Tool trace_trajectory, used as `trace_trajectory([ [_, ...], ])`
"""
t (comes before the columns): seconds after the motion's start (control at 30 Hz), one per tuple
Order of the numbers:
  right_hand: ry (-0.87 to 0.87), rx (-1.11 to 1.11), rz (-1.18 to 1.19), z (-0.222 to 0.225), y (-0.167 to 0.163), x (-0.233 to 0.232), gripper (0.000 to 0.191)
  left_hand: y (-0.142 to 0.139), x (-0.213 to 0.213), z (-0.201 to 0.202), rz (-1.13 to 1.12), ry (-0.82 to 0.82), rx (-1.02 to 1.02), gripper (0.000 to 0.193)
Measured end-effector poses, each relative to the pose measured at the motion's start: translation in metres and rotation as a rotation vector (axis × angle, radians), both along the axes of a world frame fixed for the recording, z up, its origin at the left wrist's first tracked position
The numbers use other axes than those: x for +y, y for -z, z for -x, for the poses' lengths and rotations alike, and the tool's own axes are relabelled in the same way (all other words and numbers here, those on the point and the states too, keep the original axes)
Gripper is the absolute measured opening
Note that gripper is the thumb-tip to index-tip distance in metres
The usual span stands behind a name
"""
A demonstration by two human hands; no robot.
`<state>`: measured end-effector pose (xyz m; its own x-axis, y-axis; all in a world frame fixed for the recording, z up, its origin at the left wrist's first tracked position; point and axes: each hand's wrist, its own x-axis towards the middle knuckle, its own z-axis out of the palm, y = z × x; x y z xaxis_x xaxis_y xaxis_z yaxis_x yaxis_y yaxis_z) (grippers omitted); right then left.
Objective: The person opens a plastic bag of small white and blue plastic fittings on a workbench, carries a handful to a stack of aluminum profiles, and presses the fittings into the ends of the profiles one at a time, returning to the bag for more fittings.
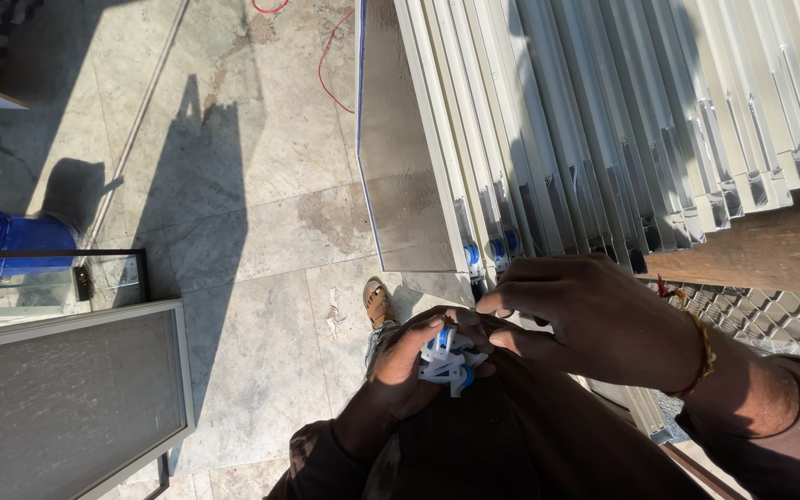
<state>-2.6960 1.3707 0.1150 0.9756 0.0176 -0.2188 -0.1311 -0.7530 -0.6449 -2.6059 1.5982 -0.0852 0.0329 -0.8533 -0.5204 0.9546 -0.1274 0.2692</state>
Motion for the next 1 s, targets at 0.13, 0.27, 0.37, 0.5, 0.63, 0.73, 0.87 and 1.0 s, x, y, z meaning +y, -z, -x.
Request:
trace_trajectory([
  [0.13, 0.062, -0.130, 0.145, 0.008, 0.032, 0.048, 0.056, 0.009, 0.005, 0.004, 0.070, -0.017, 0.019, 0.041],
  [0.27, 0.118, -0.123, 0.119, 0.019, 0.047, 0.057, 0.042, 0.009, 0.008, 0.001, 0.136, 0.032, -0.537, 0.042],
  [0.37, 0.132, -0.155, 0.082, 0.022, 0.050, 0.061, 0.044, -0.006, 0.010, -0.005, 0.480, -0.042, -1.616, 0.048],
  [0.5, 0.220, -0.177, 0.071, 0.021, 0.054, 0.072, 0.050, -0.032, 0.005, -0.006, 0.143, 0.166, -0.748, 0.048],
  [0.63, 0.237, -0.202, 0.012, 0.023, 0.051, 0.072, 0.043, -0.045, 0.000, -0.008, 0.032, 0.199, -0.642, 0.054],
  [0.73, 0.234, -0.164, -0.012, 0.028, 0.045, 0.067, 0.043, -0.049, -0.002, -0.009, 0.079, 0.230, -0.862, 0.055],
  [0.87, 0.249, -0.221, 0.133, 0.035, 0.040, 0.070, 0.041, -0.058, -0.003, -0.009, 0.089, 0.236, -0.629, 0.056],
  [1.0, 0.253, -0.234, 0.236, 0.033, 0.033, 0.072, 0.037, -0.069, -0.009, -0.009, 0.150, 0.211, -0.787, 0.053],
])
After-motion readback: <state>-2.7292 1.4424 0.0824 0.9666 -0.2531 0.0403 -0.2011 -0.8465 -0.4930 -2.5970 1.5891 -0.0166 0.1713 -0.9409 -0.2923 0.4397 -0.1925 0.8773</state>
